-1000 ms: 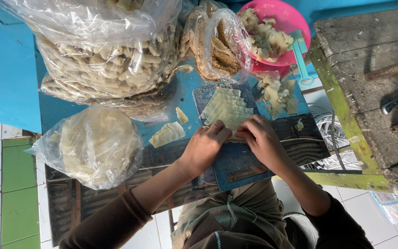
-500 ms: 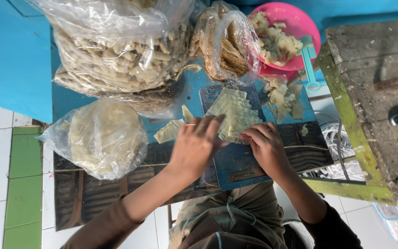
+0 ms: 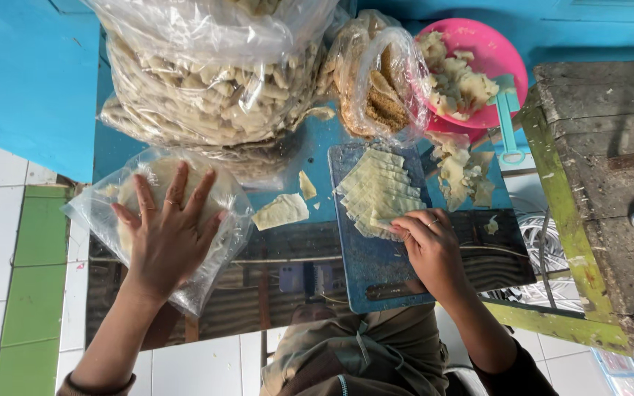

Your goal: The person tears sheets of thin flatbread into smaller pieces by hand over a cutting board and arranges the pieces, then transfers the torn pieces onto a pink plate. They also reach into a plastic bag of brown powder with a spoon and sprinkle some of the powder over the pieces on the board.

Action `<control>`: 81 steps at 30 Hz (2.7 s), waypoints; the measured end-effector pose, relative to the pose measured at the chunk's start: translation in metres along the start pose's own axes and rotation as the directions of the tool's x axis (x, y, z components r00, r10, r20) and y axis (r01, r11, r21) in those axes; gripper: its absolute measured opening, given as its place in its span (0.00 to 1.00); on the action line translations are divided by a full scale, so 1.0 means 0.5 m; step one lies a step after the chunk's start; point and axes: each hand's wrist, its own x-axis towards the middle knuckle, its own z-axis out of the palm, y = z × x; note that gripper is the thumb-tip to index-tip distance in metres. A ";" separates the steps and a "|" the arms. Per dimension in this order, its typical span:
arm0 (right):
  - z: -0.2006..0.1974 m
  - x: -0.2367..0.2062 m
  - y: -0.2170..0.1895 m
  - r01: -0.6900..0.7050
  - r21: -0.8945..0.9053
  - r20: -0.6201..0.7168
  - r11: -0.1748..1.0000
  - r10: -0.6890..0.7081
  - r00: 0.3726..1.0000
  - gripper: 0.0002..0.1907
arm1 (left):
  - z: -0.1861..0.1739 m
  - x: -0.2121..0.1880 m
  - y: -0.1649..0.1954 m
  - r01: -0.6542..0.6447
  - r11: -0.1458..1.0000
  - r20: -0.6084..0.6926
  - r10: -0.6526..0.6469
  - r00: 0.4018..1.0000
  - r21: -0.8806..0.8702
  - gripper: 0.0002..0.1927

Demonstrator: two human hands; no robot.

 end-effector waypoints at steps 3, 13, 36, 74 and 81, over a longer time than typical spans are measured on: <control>0.000 -0.003 0.000 -0.006 -0.010 0.006 1.000 0.006 1.000 0.10 | -0.003 0.007 -0.003 0.030 0.999 0.043 -0.028 0.999 -0.035 0.34; 0.006 0.001 0.002 0.040 -0.003 0.013 0.999 -0.040 0.999 0.14 | -0.088 0.040 0.282 -0.312 0.844 -0.160 0.269 0.950 -0.436 0.19; 0.000 -0.004 0.007 0.033 0.084 0.047 0.996 -0.037 0.998 0.12 | 0.036 0.128 0.396 -0.262 0.814 -0.071 0.265 0.962 -0.518 0.06; -0.094 0.153 0.108 -0.380 0.429 0.186 0.820 0.331 0.925 0.11 | 0.039 0.119 0.414 -0.364 0.876 -0.227 0.303 0.926 -0.316 0.08; -0.098 0.383 0.008 0.320 0.250 -0.676 0.914 -0.072 0.733 0.06 | 0.039 0.119 0.405 -0.487 0.833 -0.316 0.402 0.859 -0.264 0.06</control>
